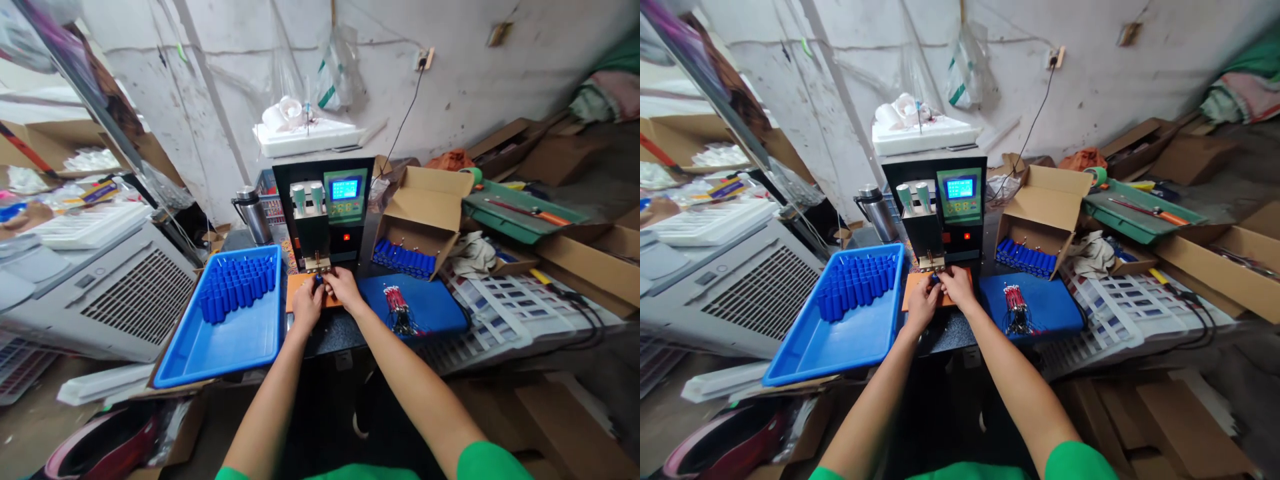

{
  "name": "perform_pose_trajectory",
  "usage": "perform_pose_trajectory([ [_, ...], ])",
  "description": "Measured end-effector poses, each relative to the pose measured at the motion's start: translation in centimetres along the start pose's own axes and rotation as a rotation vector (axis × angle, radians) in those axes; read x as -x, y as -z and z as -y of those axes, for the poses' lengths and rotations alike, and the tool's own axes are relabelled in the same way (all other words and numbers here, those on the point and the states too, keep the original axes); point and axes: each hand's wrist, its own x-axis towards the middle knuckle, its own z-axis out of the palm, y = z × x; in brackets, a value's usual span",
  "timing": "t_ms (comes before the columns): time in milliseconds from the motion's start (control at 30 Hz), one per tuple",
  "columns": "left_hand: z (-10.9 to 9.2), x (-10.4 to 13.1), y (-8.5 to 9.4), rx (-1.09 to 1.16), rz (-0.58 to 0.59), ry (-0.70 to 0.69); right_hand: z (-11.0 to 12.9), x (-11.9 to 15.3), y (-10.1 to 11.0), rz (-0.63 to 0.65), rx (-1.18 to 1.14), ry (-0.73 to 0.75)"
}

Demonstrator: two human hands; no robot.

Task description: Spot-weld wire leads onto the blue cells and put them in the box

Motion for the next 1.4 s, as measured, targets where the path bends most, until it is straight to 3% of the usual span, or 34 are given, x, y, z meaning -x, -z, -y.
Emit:
perform_pose_trajectory([
  [100,0.1,-0.3,0.1,0.056,0.011,-0.002,0.5,0.2,0.7,-0.036,0.207,0.018],
  [300,0.0,-0.7,0.0,0.186,0.026,-0.006,1.6,2.1,2.5,-0.148,0.690,0.307],
  [467,-0.4,0.1,0.2,0.115,0.031,-0.083,2.7,3.8,3.1,-0.122,0.959,0.616],
  [567,-1.0,0.9,0.3,0.030,0.091,-0.232,3.3,4.2,3.8,0.002,1.049,0.723],
  [700,-1.9,1.1,-0.1,-0.154,0.152,-0.410,3.7,4.4,5.2,0.146,1.116,0.701],
  [833,-2.8,0.6,-1.8,-0.201,0.114,-0.471,3.7,4.6,6.4,0.136,1.149,0.674],
  [933,-3.4,0.8,-2.9,-0.158,0.001,-0.496,3.5,4.0,7.7,0.049,1.152,0.681],
  [1000,-3.5,1.5,-3.1,-0.134,-0.037,-0.537,3.5,2.9,9.4,-0.081,1.142,0.678],
  [1167,-1.5,5.1,-1.9,-0.108,0.082,-0.716,3.7,-2.1,15.2,-0.445,1.194,0.598],
  [1267,0.2,6.8,-1.5,-0.109,0.104,-0.721,2.9,-5.2,17.4,-0.483,1.278,0.549],
  [1400,1.5,7.7,-1.8,-0.093,0.113,-0.670,0.5,-7.6,18.0,-0.442,1.361,0.494],
])
